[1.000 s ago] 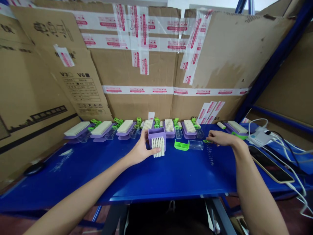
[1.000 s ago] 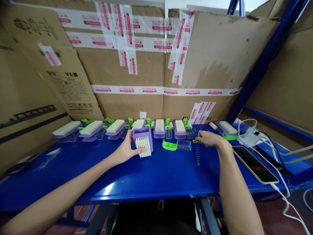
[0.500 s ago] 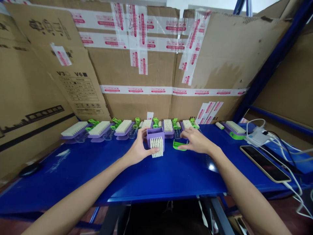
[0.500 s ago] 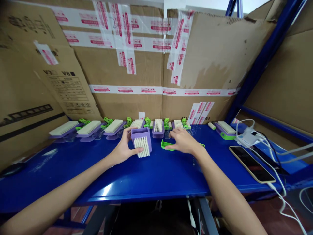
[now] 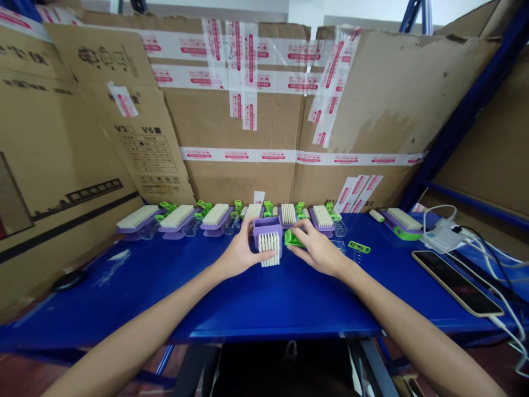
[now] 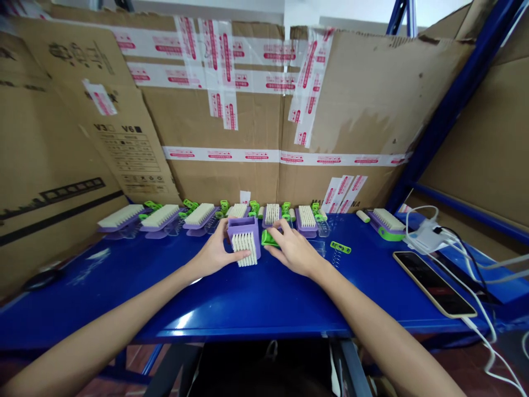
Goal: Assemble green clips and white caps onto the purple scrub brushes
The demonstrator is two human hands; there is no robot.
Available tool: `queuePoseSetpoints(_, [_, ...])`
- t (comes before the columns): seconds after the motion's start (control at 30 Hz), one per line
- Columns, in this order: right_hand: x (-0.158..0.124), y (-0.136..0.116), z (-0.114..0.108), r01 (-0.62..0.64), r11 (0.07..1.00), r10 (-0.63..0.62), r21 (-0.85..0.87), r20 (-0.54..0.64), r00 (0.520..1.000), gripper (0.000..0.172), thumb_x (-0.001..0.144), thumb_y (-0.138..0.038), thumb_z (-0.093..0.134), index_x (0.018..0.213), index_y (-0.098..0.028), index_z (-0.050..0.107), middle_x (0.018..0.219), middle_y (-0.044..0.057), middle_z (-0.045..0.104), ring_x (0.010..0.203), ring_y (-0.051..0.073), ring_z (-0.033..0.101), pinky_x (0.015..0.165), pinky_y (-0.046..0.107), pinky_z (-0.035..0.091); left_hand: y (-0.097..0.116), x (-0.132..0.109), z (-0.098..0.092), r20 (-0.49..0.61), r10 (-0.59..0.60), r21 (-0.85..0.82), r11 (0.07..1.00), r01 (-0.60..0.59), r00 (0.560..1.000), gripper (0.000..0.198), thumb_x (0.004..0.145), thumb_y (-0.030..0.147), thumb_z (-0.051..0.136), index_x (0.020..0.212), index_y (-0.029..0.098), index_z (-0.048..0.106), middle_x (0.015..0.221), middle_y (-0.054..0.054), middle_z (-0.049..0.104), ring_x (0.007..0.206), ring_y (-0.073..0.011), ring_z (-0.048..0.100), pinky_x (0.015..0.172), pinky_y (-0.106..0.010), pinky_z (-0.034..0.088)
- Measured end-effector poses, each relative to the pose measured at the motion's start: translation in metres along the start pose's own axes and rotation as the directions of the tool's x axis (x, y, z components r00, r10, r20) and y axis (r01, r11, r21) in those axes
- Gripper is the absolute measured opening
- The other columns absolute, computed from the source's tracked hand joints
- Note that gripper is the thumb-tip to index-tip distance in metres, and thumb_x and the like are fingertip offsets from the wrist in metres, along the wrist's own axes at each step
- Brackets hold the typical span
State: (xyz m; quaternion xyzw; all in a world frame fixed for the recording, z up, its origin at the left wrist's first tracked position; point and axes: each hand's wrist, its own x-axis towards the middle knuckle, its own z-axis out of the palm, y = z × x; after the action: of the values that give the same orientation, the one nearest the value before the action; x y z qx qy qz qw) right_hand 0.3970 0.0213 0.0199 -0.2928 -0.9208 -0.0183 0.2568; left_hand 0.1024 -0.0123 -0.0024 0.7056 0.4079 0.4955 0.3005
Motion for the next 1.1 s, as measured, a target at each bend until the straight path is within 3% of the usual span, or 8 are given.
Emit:
queuePoseSetpoints(0.17, [0.001,-0.005,0.002,0.03,0.992,-0.004,0.122,-0.204,0.979,0.044,0.112,-0.032,0.061,0.155,-0.029,0.052,0.134,0.016,0.066,0.124,0.037,0.071,0.106,0.06,0.065,-0.006,0.003,-0.003,-0.164,-0.07,-0.067,0.996,0.06,0.984,0.081,0.075,0.051,0.107,0.134,0.022,0.061,0.129,-0.013,0.08,0.121,-0.0379,0.08,0.115,-0.064,0.062])
queuePoseSetpoints(0.4, [0.0,0.003,0.002,-0.17,0.939,0.285,0.299,-0.402,0.87,0.035,0.103,-0.043,0.074,0.127,-0.028,0.054,0.121,0.011,0.071,0.111,0.034,0.072,0.099,0.051,0.063,-0.01,0.014,-0.009,-0.375,-0.161,-0.322,0.946,0.035,0.913,0.084,0.075,0.047,0.106,0.139,0.028,0.055,0.131,-0.009,0.073,0.124,-0.0325,0.076,0.098,-0.047,0.07])
queuePoseSetpoints(0.5, [0.002,0.006,0.003,-0.166,0.895,0.362,0.413,-0.458,0.812,0.046,0.102,-0.046,0.078,0.137,-0.029,0.053,0.127,0.011,0.072,0.116,0.033,0.074,0.1,0.051,0.064,-0.005,0.015,-0.008,-0.327,-0.253,-0.46,0.884,0.08,0.911,0.08,0.078,0.046,0.104,0.139,0.026,0.057,0.133,-0.011,0.074,0.121,-0.0336,0.078,0.089,-0.045,0.072])
queuePoseSetpoints(0.6, [0.004,0.009,0.005,-0.167,0.847,0.421,0.504,-0.445,0.79,0.056,0.103,-0.048,0.079,0.147,-0.03,0.05,0.131,0.012,0.074,0.119,0.034,0.076,0.103,0.053,0.065,-0.002,0.014,-0.008,-0.256,-0.302,-0.564,0.818,0.112,0.918,0.071,0.079,0.044,0.105,0.129,0.023,0.059,0.13,-0.012,0.076,0.114,-0.033,0.081,0.092,-0.05,0.074])
queuePoseSetpoints(0.73, [0.004,0.008,0.002,-0.176,0.848,0.405,0.5,-0.397,0.824,0.054,0.113,-0.05,0.066,0.161,-0.031,0.05,0.145,0.016,0.07,0.124,0.035,0.074,0.109,0.059,0.065,-0.001,0.014,-0.01,-0.2,-0.316,-0.617,0.776,0.131,0.928,0.066,0.083,0.048,0.103,0.125,0.021,0.061,0.129,-0.012,0.078,0.114,-0.0322,0.082,0.098,-0.058,0.074])
queuePoseSetpoints(0.9, [0.002,0.002,0.003,-0.153,0.869,0.346,0.47,-0.358,0.867,0.059,0.118,-0.048,0.055,0.174,-0.034,0.041,0.159,0.017,0.061,0.138,0.038,0.068,0.116,0.064,0.062,-0.001,0.014,-0.013,-0.161,-0.308,-0.642,0.754,0.138,0.938,0.062,0.085,0.05,0.102,0.127,0.021,0.067,0.133,-0.013,0.08,0.118,-0.0327,0.081,0.101,-0.057,0.074])
queuePoseSetpoints(1.0, [0.0,0.0,0.009,-0.139,0.83,0.362,0.541,-0.331,0.872,0.065,0.118,-0.048,0.055,0.177,-0.035,0.032,0.155,0.018,0.06,0.124,0.035,0.072,0.109,0.06,0.067,-0.001,0.015,-0.015,-0.12,-0.313,-0.655,0.738,0.161,0.942,0.058,0.092,0.059,0.095,0.129,0.02,0.072,0.135,-0.015,0.082,0.123,-0.0358,0.081,0.101,-0.054,0.075])
queuePoseSetpoints(1.1, [-0.001,-0.001,0.012,-0.149,0.842,0.358,0.518,-0.332,0.873,0.062,0.118,-0.049,0.055,0.174,-0.033,0.034,0.144,0.017,0.061,0.107,0.031,0.073,0.1,0.057,0.069,-0.002,0.016,-0.016,-0.11,-0.324,-0.678,0.716,0.168,0.94,0.059,0.097,0.065,0.088,0.133,0.021,0.074,0.137,-0.016,0.084,0.122,-0.0362,0.082,0.094,-0.048,0.076])
